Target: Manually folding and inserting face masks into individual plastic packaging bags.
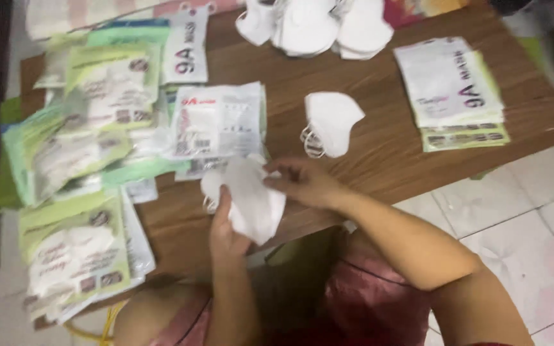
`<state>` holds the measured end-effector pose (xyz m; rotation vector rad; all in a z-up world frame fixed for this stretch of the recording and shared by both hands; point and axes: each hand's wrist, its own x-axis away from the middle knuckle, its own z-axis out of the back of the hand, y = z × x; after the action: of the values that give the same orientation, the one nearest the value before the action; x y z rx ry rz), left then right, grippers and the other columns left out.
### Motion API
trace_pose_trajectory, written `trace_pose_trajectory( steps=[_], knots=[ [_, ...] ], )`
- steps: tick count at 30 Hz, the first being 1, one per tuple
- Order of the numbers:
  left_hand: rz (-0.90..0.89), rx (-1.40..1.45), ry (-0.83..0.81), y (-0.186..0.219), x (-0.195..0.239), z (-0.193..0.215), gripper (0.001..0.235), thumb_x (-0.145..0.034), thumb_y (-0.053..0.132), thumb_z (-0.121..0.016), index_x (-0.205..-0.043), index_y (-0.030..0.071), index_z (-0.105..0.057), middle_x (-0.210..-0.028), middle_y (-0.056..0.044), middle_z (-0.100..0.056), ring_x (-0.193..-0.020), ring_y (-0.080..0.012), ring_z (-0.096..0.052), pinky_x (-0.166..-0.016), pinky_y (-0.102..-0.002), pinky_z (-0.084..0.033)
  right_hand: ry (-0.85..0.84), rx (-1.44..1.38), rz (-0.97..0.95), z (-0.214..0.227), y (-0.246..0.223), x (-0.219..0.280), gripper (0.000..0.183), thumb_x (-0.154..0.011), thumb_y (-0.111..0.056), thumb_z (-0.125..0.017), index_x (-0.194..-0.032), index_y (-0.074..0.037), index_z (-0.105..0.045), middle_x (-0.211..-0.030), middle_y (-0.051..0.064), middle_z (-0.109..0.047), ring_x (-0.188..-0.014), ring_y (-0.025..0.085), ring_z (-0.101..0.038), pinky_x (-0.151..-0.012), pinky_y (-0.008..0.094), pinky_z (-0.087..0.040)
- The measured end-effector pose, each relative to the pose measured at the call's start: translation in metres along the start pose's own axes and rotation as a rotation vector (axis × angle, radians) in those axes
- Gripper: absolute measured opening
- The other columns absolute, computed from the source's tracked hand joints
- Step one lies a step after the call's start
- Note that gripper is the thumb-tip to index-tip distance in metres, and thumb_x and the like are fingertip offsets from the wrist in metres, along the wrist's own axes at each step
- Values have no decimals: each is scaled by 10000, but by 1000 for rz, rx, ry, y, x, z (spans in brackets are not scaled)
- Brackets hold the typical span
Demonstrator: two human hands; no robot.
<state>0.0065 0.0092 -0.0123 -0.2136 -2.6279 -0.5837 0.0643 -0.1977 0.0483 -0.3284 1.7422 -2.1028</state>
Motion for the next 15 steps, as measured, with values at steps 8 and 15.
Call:
trace_pose_trajectory(
  steps=[8,15],
  knots=[
    [-51,-68,-41,26,31,-75,558,-1022,440,-481,-1393,34,-574,-1401,-151,-622,-1226,-242,-612,-1157,-499,-437,-12,-117,-1,8,-36,-22,431,-937,-92,-681,-1362,-148,-639,-1030,146,-735,-740,171,-720,-615,318,-666],
    [-100,-87,-14,16,18,-52,520,-1033,412,-479,-1355,22,-600,-1358,-179,-650,-1186,-265,-642,-1128,-494,-465,-38,-153,41,16,-10,-22,347,-938,-117,-683,-1284,-102,-707,-1025,214,-763,-640,165,-740,-597,296,-657]
  ],
)
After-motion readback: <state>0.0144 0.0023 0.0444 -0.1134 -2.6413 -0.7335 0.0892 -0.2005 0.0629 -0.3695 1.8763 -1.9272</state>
